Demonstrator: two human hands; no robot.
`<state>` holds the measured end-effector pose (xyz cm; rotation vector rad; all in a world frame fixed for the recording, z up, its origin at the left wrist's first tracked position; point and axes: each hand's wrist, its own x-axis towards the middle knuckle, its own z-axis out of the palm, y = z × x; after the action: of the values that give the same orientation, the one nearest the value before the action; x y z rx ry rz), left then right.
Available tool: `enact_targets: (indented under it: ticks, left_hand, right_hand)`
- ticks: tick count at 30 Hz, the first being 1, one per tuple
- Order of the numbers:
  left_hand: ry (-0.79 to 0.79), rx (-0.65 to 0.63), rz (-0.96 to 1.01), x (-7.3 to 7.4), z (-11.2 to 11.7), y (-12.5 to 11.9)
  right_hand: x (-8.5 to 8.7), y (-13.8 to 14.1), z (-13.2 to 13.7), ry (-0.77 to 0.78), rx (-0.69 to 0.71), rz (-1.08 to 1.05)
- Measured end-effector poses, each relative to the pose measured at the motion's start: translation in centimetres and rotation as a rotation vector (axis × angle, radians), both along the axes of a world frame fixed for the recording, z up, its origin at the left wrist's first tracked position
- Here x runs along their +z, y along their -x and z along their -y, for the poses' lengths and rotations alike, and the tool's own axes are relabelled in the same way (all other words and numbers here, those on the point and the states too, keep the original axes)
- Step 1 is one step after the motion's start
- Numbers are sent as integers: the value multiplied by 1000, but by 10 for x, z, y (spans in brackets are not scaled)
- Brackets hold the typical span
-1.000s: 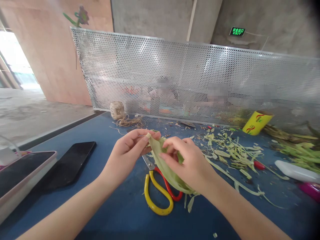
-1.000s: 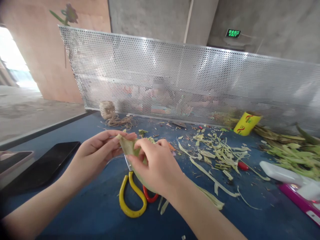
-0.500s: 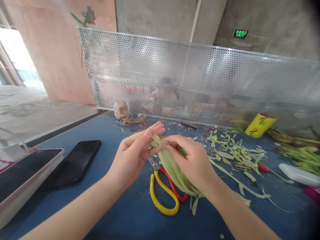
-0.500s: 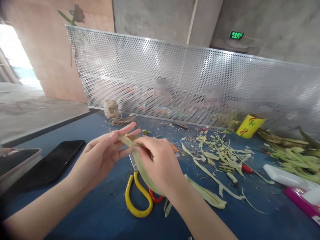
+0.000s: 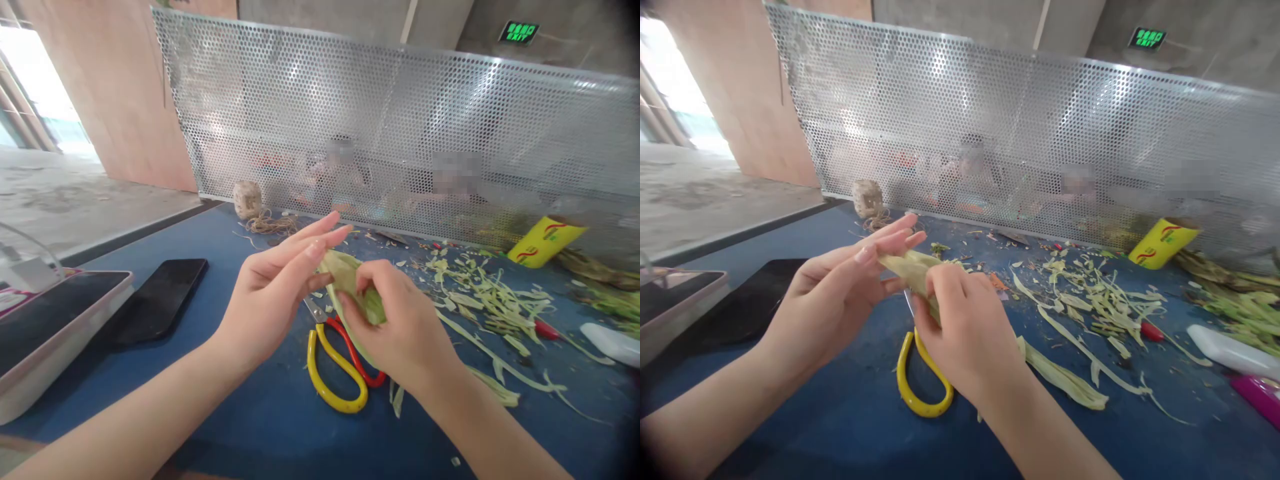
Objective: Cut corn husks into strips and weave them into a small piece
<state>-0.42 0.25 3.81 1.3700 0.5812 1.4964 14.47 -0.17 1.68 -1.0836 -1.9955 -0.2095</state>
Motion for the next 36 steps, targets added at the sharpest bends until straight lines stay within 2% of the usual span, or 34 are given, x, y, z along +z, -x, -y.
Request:
enact_targets:
  ticks: [3, 7, 9, 12, 15, 18, 24, 26, 30, 36]
  left_hand:
    - [-120, 29, -126, -3, 2, 1]
    - [-201, 45, -222, -7, 1, 0]
    - [-199, 28, -223, -8, 1, 0]
    - [-203, -15, -162, -9, -1, -1]
    - [-245, 10, -178, -11, -5, -2]
    - [-342, 102, -372, -16, -8, -2]
    - [-706, 314, -889, -22, -8, -3]
    - [-692, 395, -949, -21, -8, -4]
    - [-516, 564, -978, -18, -7, -4]
    - [-416, 565, -1080, -15, -5, -3]
  right_hand:
    - [3, -3, -2, 19, 17, -41]
    - [6, -2, -6, 256, 159, -302]
    - [6, 1, -7, 324, 205, -342]
    - [6, 3, -7, 333, 175, -342]
    - [9, -2, -8, 366, 172, -396]
    - [11, -11, -13, 435, 193, -480]
    - [13, -20, -15, 446, 241, -672]
    - [14, -19, -12, 473, 261, -665]
    - [15, -19, -8, 519, 237, -592]
    - [17, -28, -10, 332, 47, -540]
